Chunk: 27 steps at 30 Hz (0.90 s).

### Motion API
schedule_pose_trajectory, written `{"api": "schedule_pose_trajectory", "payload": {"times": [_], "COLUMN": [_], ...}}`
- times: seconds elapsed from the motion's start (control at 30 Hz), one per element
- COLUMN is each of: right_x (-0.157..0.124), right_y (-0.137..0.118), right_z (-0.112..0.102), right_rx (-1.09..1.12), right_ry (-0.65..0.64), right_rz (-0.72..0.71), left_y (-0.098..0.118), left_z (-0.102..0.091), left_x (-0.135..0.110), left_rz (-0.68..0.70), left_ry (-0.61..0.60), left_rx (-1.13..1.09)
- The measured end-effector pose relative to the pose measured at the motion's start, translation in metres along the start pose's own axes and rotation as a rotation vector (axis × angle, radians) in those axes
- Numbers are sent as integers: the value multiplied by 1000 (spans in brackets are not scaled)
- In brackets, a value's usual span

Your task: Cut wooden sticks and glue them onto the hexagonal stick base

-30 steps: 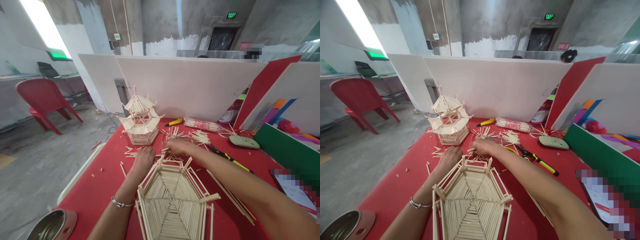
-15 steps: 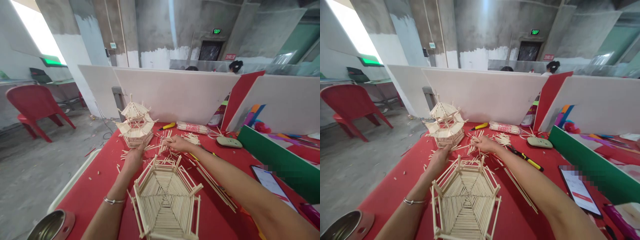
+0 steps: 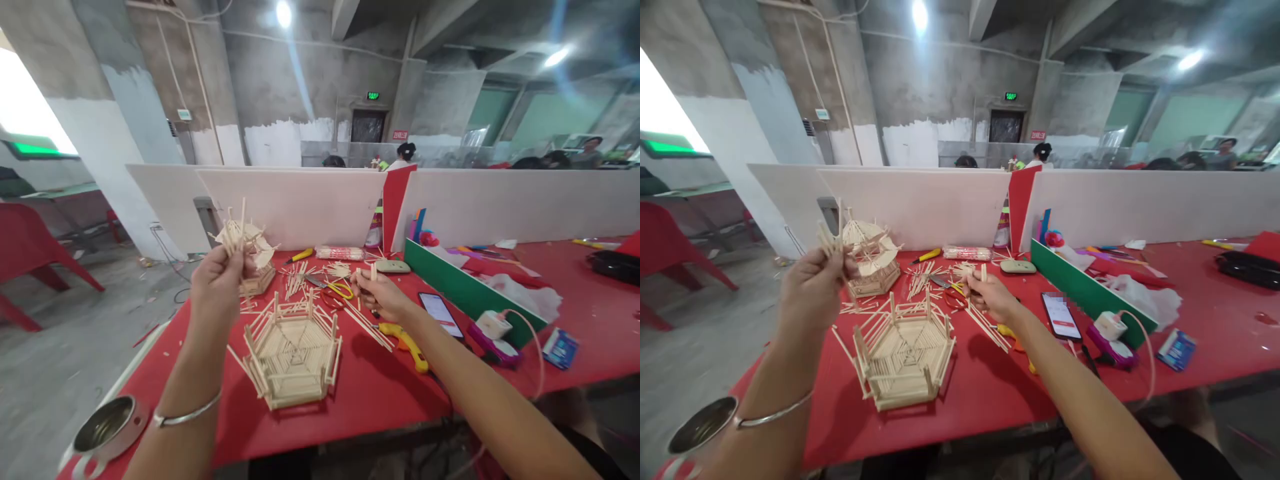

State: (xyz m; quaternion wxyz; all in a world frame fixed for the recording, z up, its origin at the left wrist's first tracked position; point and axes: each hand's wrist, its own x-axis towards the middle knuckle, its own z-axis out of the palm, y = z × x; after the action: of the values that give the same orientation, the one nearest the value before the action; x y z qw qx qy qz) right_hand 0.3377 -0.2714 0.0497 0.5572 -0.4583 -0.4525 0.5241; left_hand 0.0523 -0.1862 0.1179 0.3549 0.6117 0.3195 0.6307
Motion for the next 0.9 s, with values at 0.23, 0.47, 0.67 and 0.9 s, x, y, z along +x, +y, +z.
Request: {"api": "schedule_pose_trajectory", "payload": {"times": [0.23,0.47,0.67,0.9], "right_x": [-86,-116,-112,-102], "right_y": [61,136,147,138], "right_z": [2,0,16,16], "right_rx": [-10,-208,-267,-296], "right_ry": [377,697,841,733], "right_rz": [-159,-270,-312,-367], "left_y": [6,-76,-94,-110], "left_z": [134,176,169,170], "left_x": [-159,-245,-246,-250], "left_rz": [-250,-181,-164,-248], "left_ry": [-254,-222,-225,-339], "left_rx": [-270,-159,-26,24]}}
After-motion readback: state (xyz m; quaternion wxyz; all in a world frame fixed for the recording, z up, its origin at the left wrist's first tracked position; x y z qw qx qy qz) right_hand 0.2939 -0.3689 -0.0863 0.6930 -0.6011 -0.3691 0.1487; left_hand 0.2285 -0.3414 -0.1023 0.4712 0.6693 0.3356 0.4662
